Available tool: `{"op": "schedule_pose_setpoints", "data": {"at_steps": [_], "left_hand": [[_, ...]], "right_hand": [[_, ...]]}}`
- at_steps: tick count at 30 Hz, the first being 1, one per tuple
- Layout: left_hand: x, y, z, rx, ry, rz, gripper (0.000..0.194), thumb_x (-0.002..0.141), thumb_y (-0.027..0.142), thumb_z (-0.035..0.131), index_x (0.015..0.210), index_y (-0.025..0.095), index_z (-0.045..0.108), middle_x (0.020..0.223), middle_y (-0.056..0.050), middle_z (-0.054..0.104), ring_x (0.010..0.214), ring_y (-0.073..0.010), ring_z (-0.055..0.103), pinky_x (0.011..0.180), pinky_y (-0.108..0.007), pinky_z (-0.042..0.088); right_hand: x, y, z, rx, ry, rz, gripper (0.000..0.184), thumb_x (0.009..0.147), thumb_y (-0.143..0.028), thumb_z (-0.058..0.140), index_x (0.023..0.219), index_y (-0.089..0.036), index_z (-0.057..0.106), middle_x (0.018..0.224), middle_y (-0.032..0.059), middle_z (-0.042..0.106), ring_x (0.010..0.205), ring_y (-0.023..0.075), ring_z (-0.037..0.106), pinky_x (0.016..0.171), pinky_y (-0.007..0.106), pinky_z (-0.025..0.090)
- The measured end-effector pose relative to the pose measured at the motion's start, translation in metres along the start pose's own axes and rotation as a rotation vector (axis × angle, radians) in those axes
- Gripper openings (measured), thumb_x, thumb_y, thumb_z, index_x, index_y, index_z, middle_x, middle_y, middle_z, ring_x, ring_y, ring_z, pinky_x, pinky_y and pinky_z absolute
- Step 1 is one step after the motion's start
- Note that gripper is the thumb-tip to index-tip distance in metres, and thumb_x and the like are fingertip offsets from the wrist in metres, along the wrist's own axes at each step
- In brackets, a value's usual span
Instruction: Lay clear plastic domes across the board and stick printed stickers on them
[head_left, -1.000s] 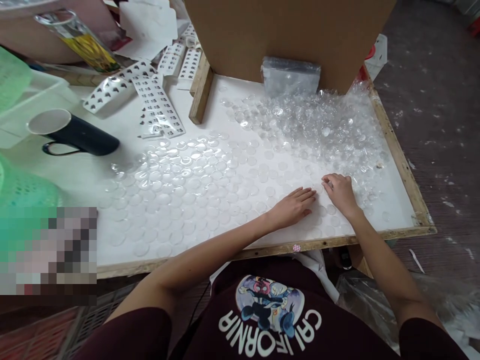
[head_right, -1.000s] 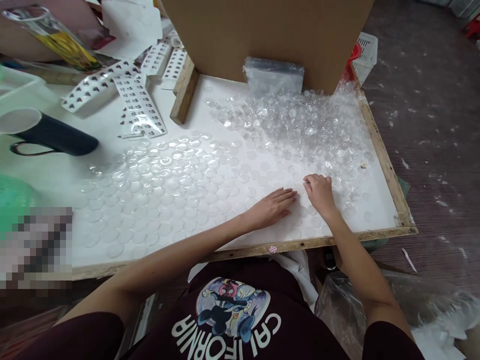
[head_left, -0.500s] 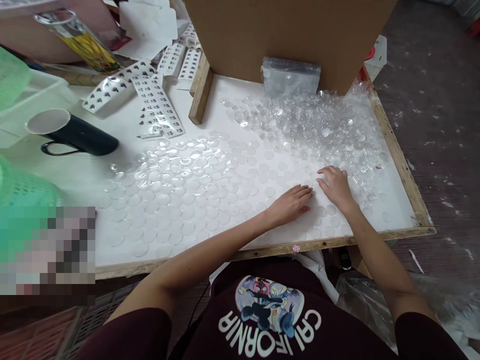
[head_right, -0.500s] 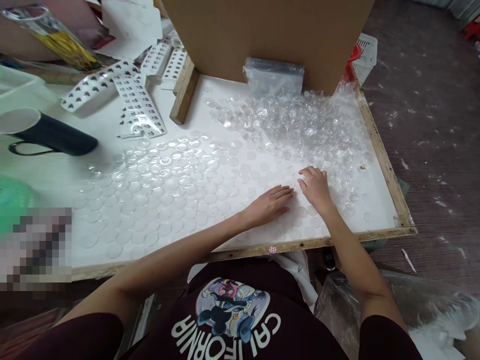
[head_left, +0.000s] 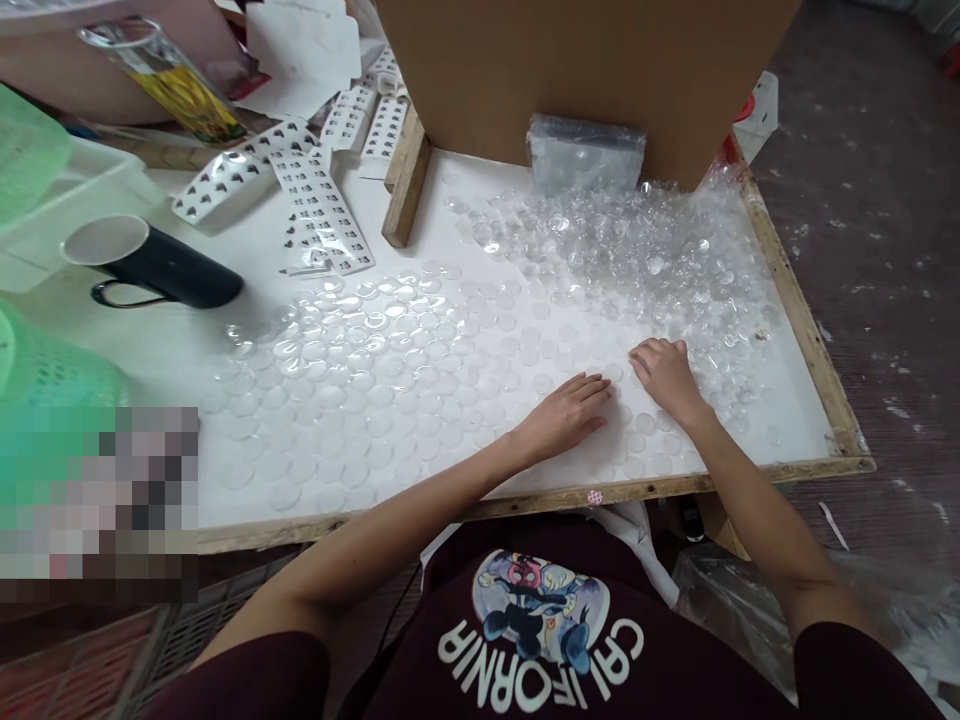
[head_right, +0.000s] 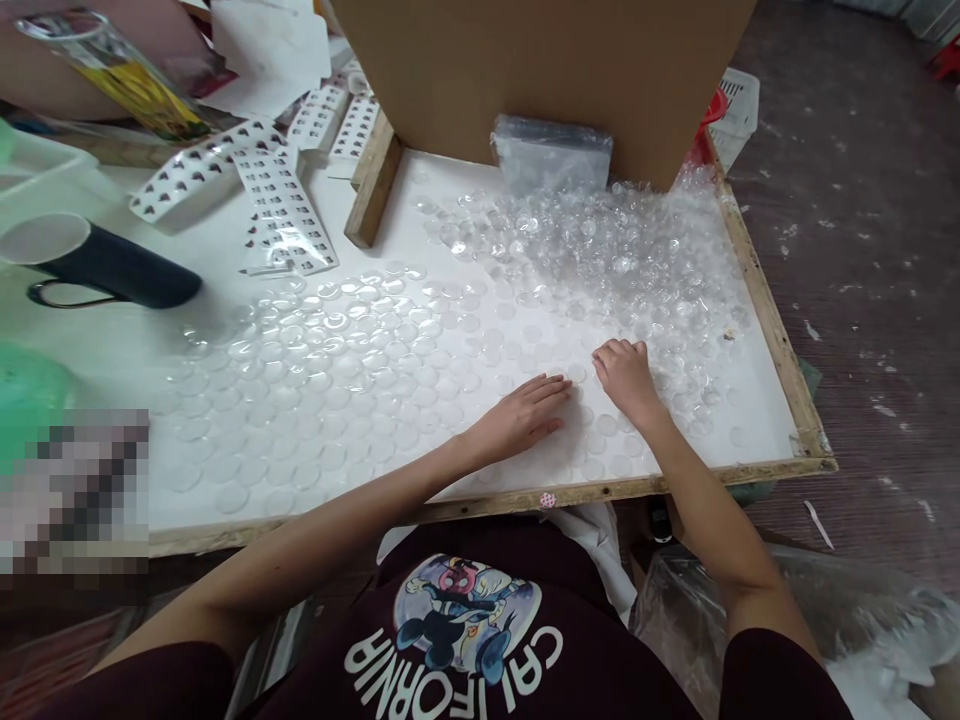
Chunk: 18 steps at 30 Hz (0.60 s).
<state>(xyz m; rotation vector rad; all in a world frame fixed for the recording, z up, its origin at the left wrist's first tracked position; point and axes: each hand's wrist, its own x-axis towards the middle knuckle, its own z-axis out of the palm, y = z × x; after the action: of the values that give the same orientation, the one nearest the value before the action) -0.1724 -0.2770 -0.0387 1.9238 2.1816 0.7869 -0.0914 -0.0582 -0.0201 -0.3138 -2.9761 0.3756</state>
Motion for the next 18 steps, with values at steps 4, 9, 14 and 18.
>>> {"op": "schedule_pose_setpoints", "data": {"at_steps": [4, 9, 14, 18], "left_hand": [[-0.004, -0.002, -0.003, -0.013, 0.034, 0.0, 0.034, 0.099, 0.024, 0.058, 0.131, 0.014, 0.057, 0.144, -0.016, 0.058, 0.14, -0.0265, 0.05, 0.117, -0.05, 0.042], [0.0, -0.011, -0.006, -0.022, 0.082, -0.025, 0.032, 0.099, 0.023, 0.056, 0.13, 0.013, 0.057, 0.142, -0.017, 0.059, 0.138, -0.0266, 0.052, 0.116, -0.049, 0.043], [0.03, -0.021, -0.005, 0.035, 0.107, -0.073, 0.033, 0.099, 0.019, 0.055, 0.131, 0.013, 0.057, 0.143, -0.017, 0.059, 0.138, -0.0272, 0.051, 0.116, -0.049, 0.042], [0.062, -0.029, -0.007, 0.103, 0.107, -0.08, 0.028, 0.096, 0.013, 0.055, 0.123, 0.013, 0.063, 0.133, -0.015, 0.066, 0.132, -0.0273, 0.057, 0.113, -0.047, 0.044]], "right_hand": [[-0.002, 0.002, -0.002, 0.155, -0.03, 0.076, 0.016, 0.093, -0.022, 0.051, 0.1, -0.021, 0.065, 0.095, 0.0058, 0.074, 0.085, 0.0226, 0.065, 0.093, 0.042, 0.035], [0.001, 0.004, -0.009, 0.164, 0.028, 0.126, 0.023, 0.091, -0.024, 0.052, 0.112, -0.021, 0.061, 0.1, 0.0079, 0.072, 0.095, 0.0258, 0.065, 0.093, 0.043, 0.035], [0.018, -0.001, -0.008, 0.084, 0.061, 0.019, 0.028, 0.093, -0.018, 0.047, 0.115, -0.021, 0.063, 0.125, 0.0124, 0.068, 0.114, 0.0303, 0.059, 0.094, 0.044, 0.035], [0.026, -0.001, -0.003, 0.032, 0.005, -0.013, 0.025, 0.095, -0.02, 0.047, 0.112, -0.021, 0.066, 0.121, 0.0113, 0.071, 0.11, 0.0307, 0.059, 0.093, 0.045, 0.034]]}}
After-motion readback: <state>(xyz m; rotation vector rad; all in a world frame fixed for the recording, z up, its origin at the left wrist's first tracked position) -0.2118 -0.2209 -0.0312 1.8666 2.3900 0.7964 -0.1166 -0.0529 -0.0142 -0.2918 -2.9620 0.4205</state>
